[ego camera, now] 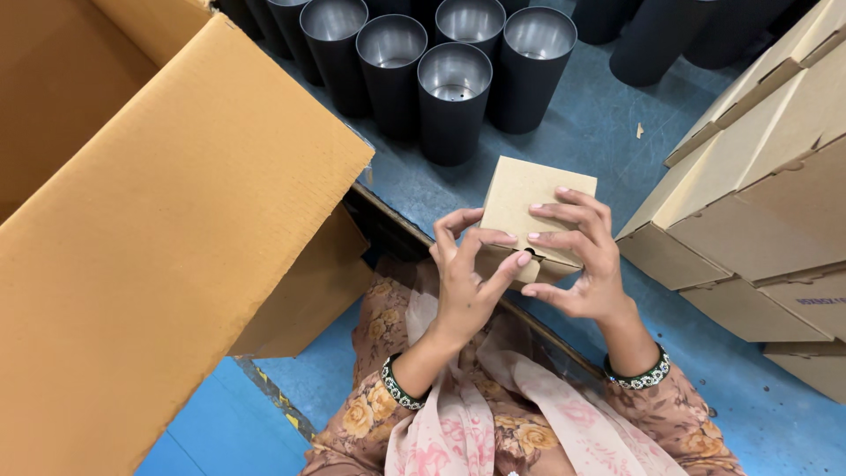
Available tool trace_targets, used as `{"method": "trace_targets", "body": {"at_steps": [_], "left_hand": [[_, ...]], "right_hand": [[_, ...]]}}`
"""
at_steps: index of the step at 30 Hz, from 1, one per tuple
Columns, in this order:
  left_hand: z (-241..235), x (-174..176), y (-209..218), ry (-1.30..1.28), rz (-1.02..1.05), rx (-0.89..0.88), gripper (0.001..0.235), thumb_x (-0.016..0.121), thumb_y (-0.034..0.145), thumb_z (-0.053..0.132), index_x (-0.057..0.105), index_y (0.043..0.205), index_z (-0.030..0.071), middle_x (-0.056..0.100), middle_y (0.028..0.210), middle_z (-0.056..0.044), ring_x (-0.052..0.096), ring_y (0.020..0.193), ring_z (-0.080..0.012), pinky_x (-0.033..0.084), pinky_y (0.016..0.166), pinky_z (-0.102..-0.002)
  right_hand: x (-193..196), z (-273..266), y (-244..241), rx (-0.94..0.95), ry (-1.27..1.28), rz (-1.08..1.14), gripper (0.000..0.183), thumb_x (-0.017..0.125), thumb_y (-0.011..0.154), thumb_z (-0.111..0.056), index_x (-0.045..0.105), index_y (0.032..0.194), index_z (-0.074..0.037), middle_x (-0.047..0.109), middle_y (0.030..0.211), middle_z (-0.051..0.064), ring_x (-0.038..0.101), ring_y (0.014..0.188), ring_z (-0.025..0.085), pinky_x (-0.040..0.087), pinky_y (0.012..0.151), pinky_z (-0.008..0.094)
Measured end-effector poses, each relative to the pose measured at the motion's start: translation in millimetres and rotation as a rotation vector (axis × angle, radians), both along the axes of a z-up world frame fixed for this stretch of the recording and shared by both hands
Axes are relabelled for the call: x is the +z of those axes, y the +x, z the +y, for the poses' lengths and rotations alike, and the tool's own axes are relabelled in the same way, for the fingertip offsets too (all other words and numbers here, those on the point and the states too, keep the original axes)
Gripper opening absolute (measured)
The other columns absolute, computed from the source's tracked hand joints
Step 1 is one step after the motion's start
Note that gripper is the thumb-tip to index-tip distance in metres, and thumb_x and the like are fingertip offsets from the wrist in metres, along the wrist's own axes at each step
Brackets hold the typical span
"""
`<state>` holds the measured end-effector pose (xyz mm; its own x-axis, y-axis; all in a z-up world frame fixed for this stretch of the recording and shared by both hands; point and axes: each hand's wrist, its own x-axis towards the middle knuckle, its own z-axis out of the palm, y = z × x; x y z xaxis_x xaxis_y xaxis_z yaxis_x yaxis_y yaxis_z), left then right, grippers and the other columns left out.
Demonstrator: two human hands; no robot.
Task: The person places black metal housings into plastic bags, puts them into individual small boxes, folds the box flaps to close them, and then stacks the small boxes inside a larger cardboard container on the floor.
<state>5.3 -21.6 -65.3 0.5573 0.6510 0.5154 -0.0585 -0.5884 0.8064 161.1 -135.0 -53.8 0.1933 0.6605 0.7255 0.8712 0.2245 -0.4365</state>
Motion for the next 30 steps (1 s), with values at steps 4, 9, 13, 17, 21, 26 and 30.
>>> {"method": "trace_targets", "body": {"at_steps": [4,9,13,17,21,26,30], "left_hand": [[1,6,2,-0.033,0.030,0.007,0.026,0.081,0.087,0.034,0.070,0.104,0.017,0.052,0.131,-0.010,0.047,0.133,-0.0260,0.030,0.110,-0.045],[3,1,4,-0.021,0.056,-0.008,0.027,0.077,0.090,0.039,0.070,0.104,0.017,0.054,0.129,-0.009,0.046,0.134,-0.0258,0.026,0.112,-0.046],[7,-4,2,-0.039,-0.048,-0.071,0.027,0.065,0.099,0.044,0.071,0.108,0.019,0.050,0.135,-0.011,0.043,0.136,-0.0269,0.024,0.116,-0.046],[10,-6,-1,0.006,-0.028,-0.086,0.029,0.064,0.099,0.045,0.070,0.110,0.018,0.052,0.134,-0.012,0.042,0.136,-0.0279,0.023,0.115,-0.046],[12,-10,1,0.052,0.002,-0.062,0.027,0.064,0.098,0.042,0.070,0.111,0.019,0.052,0.137,-0.012,0.043,0.134,-0.0280,0.025,0.114,-0.046],[15,-9,1,0.063,-0.023,-0.063,0.022,0.066,0.098,0.038,0.069,0.108,0.018,0.051,0.136,-0.013,0.046,0.133,-0.0300,0.028,0.112,-0.045],[18,-7,-4,0.053,-0.032,-0.118,0.021,0.066,0.099,0.033,0.070,0.109,0.016,0.051,0.135,-0.013,0.047,0.132,-0.0300,0.030,0.115,-0.046]], "right_hand": [[1,1,-2,-0.006,0.005,0.002,0.055,0.087,0.069,-0.045,0.070,0.112,-0.014,0.065,0.133,0.010,0.047,0.141,0.037,0.038,0.119,0.051],[-3,2,-3,-0.019,0.032,0.016,0.044,0.086,0.073,-0.035,0.070,0.109,-0.014,0.066,0.133,0.010,0.048,0.141,0.036,0.040,0.119,0.050],[-5,5,-5,-0.066,0.046,0.022,0.028,0.082,0.081,-0.018,0.070,0.105,-0.013,0.069,0.131,0.009,0.052,0.140,0.036,0.042,0.120,0.049],[-7,6,-6,-0.071,0.072,0.037,0.026,0.082,0.078,-0.014,0.069,0.102,-0.012,0.069,0.127,0.009,0.054,0.136,0.036,0.043,0.116,0.048],[-10,9,-9,-0.096,0.101,0.062,0.025,0.081,0.078,-0.013,0.070,0.099,-0.013,0.070,0.125,0.008,0.055,0.133,0.035,0.044,0.115,0.048],[-3,10,-8,-0.078,0.079,0.089,0.024,0.081,0.076,-0.018,0.071,0.097,-0.013,0.067,0.131,0.009,0.053,0.134,0.034,0.041,0.116,0.050],[38,4,-3,-0.140,-0.186,-0.113,0.037,0.083,0.069,-0.032,0.069,0.098,-0.013,0.051,0.150,0.020,0.048,0.138,0.039,0.028,0.114,0.062]]}}
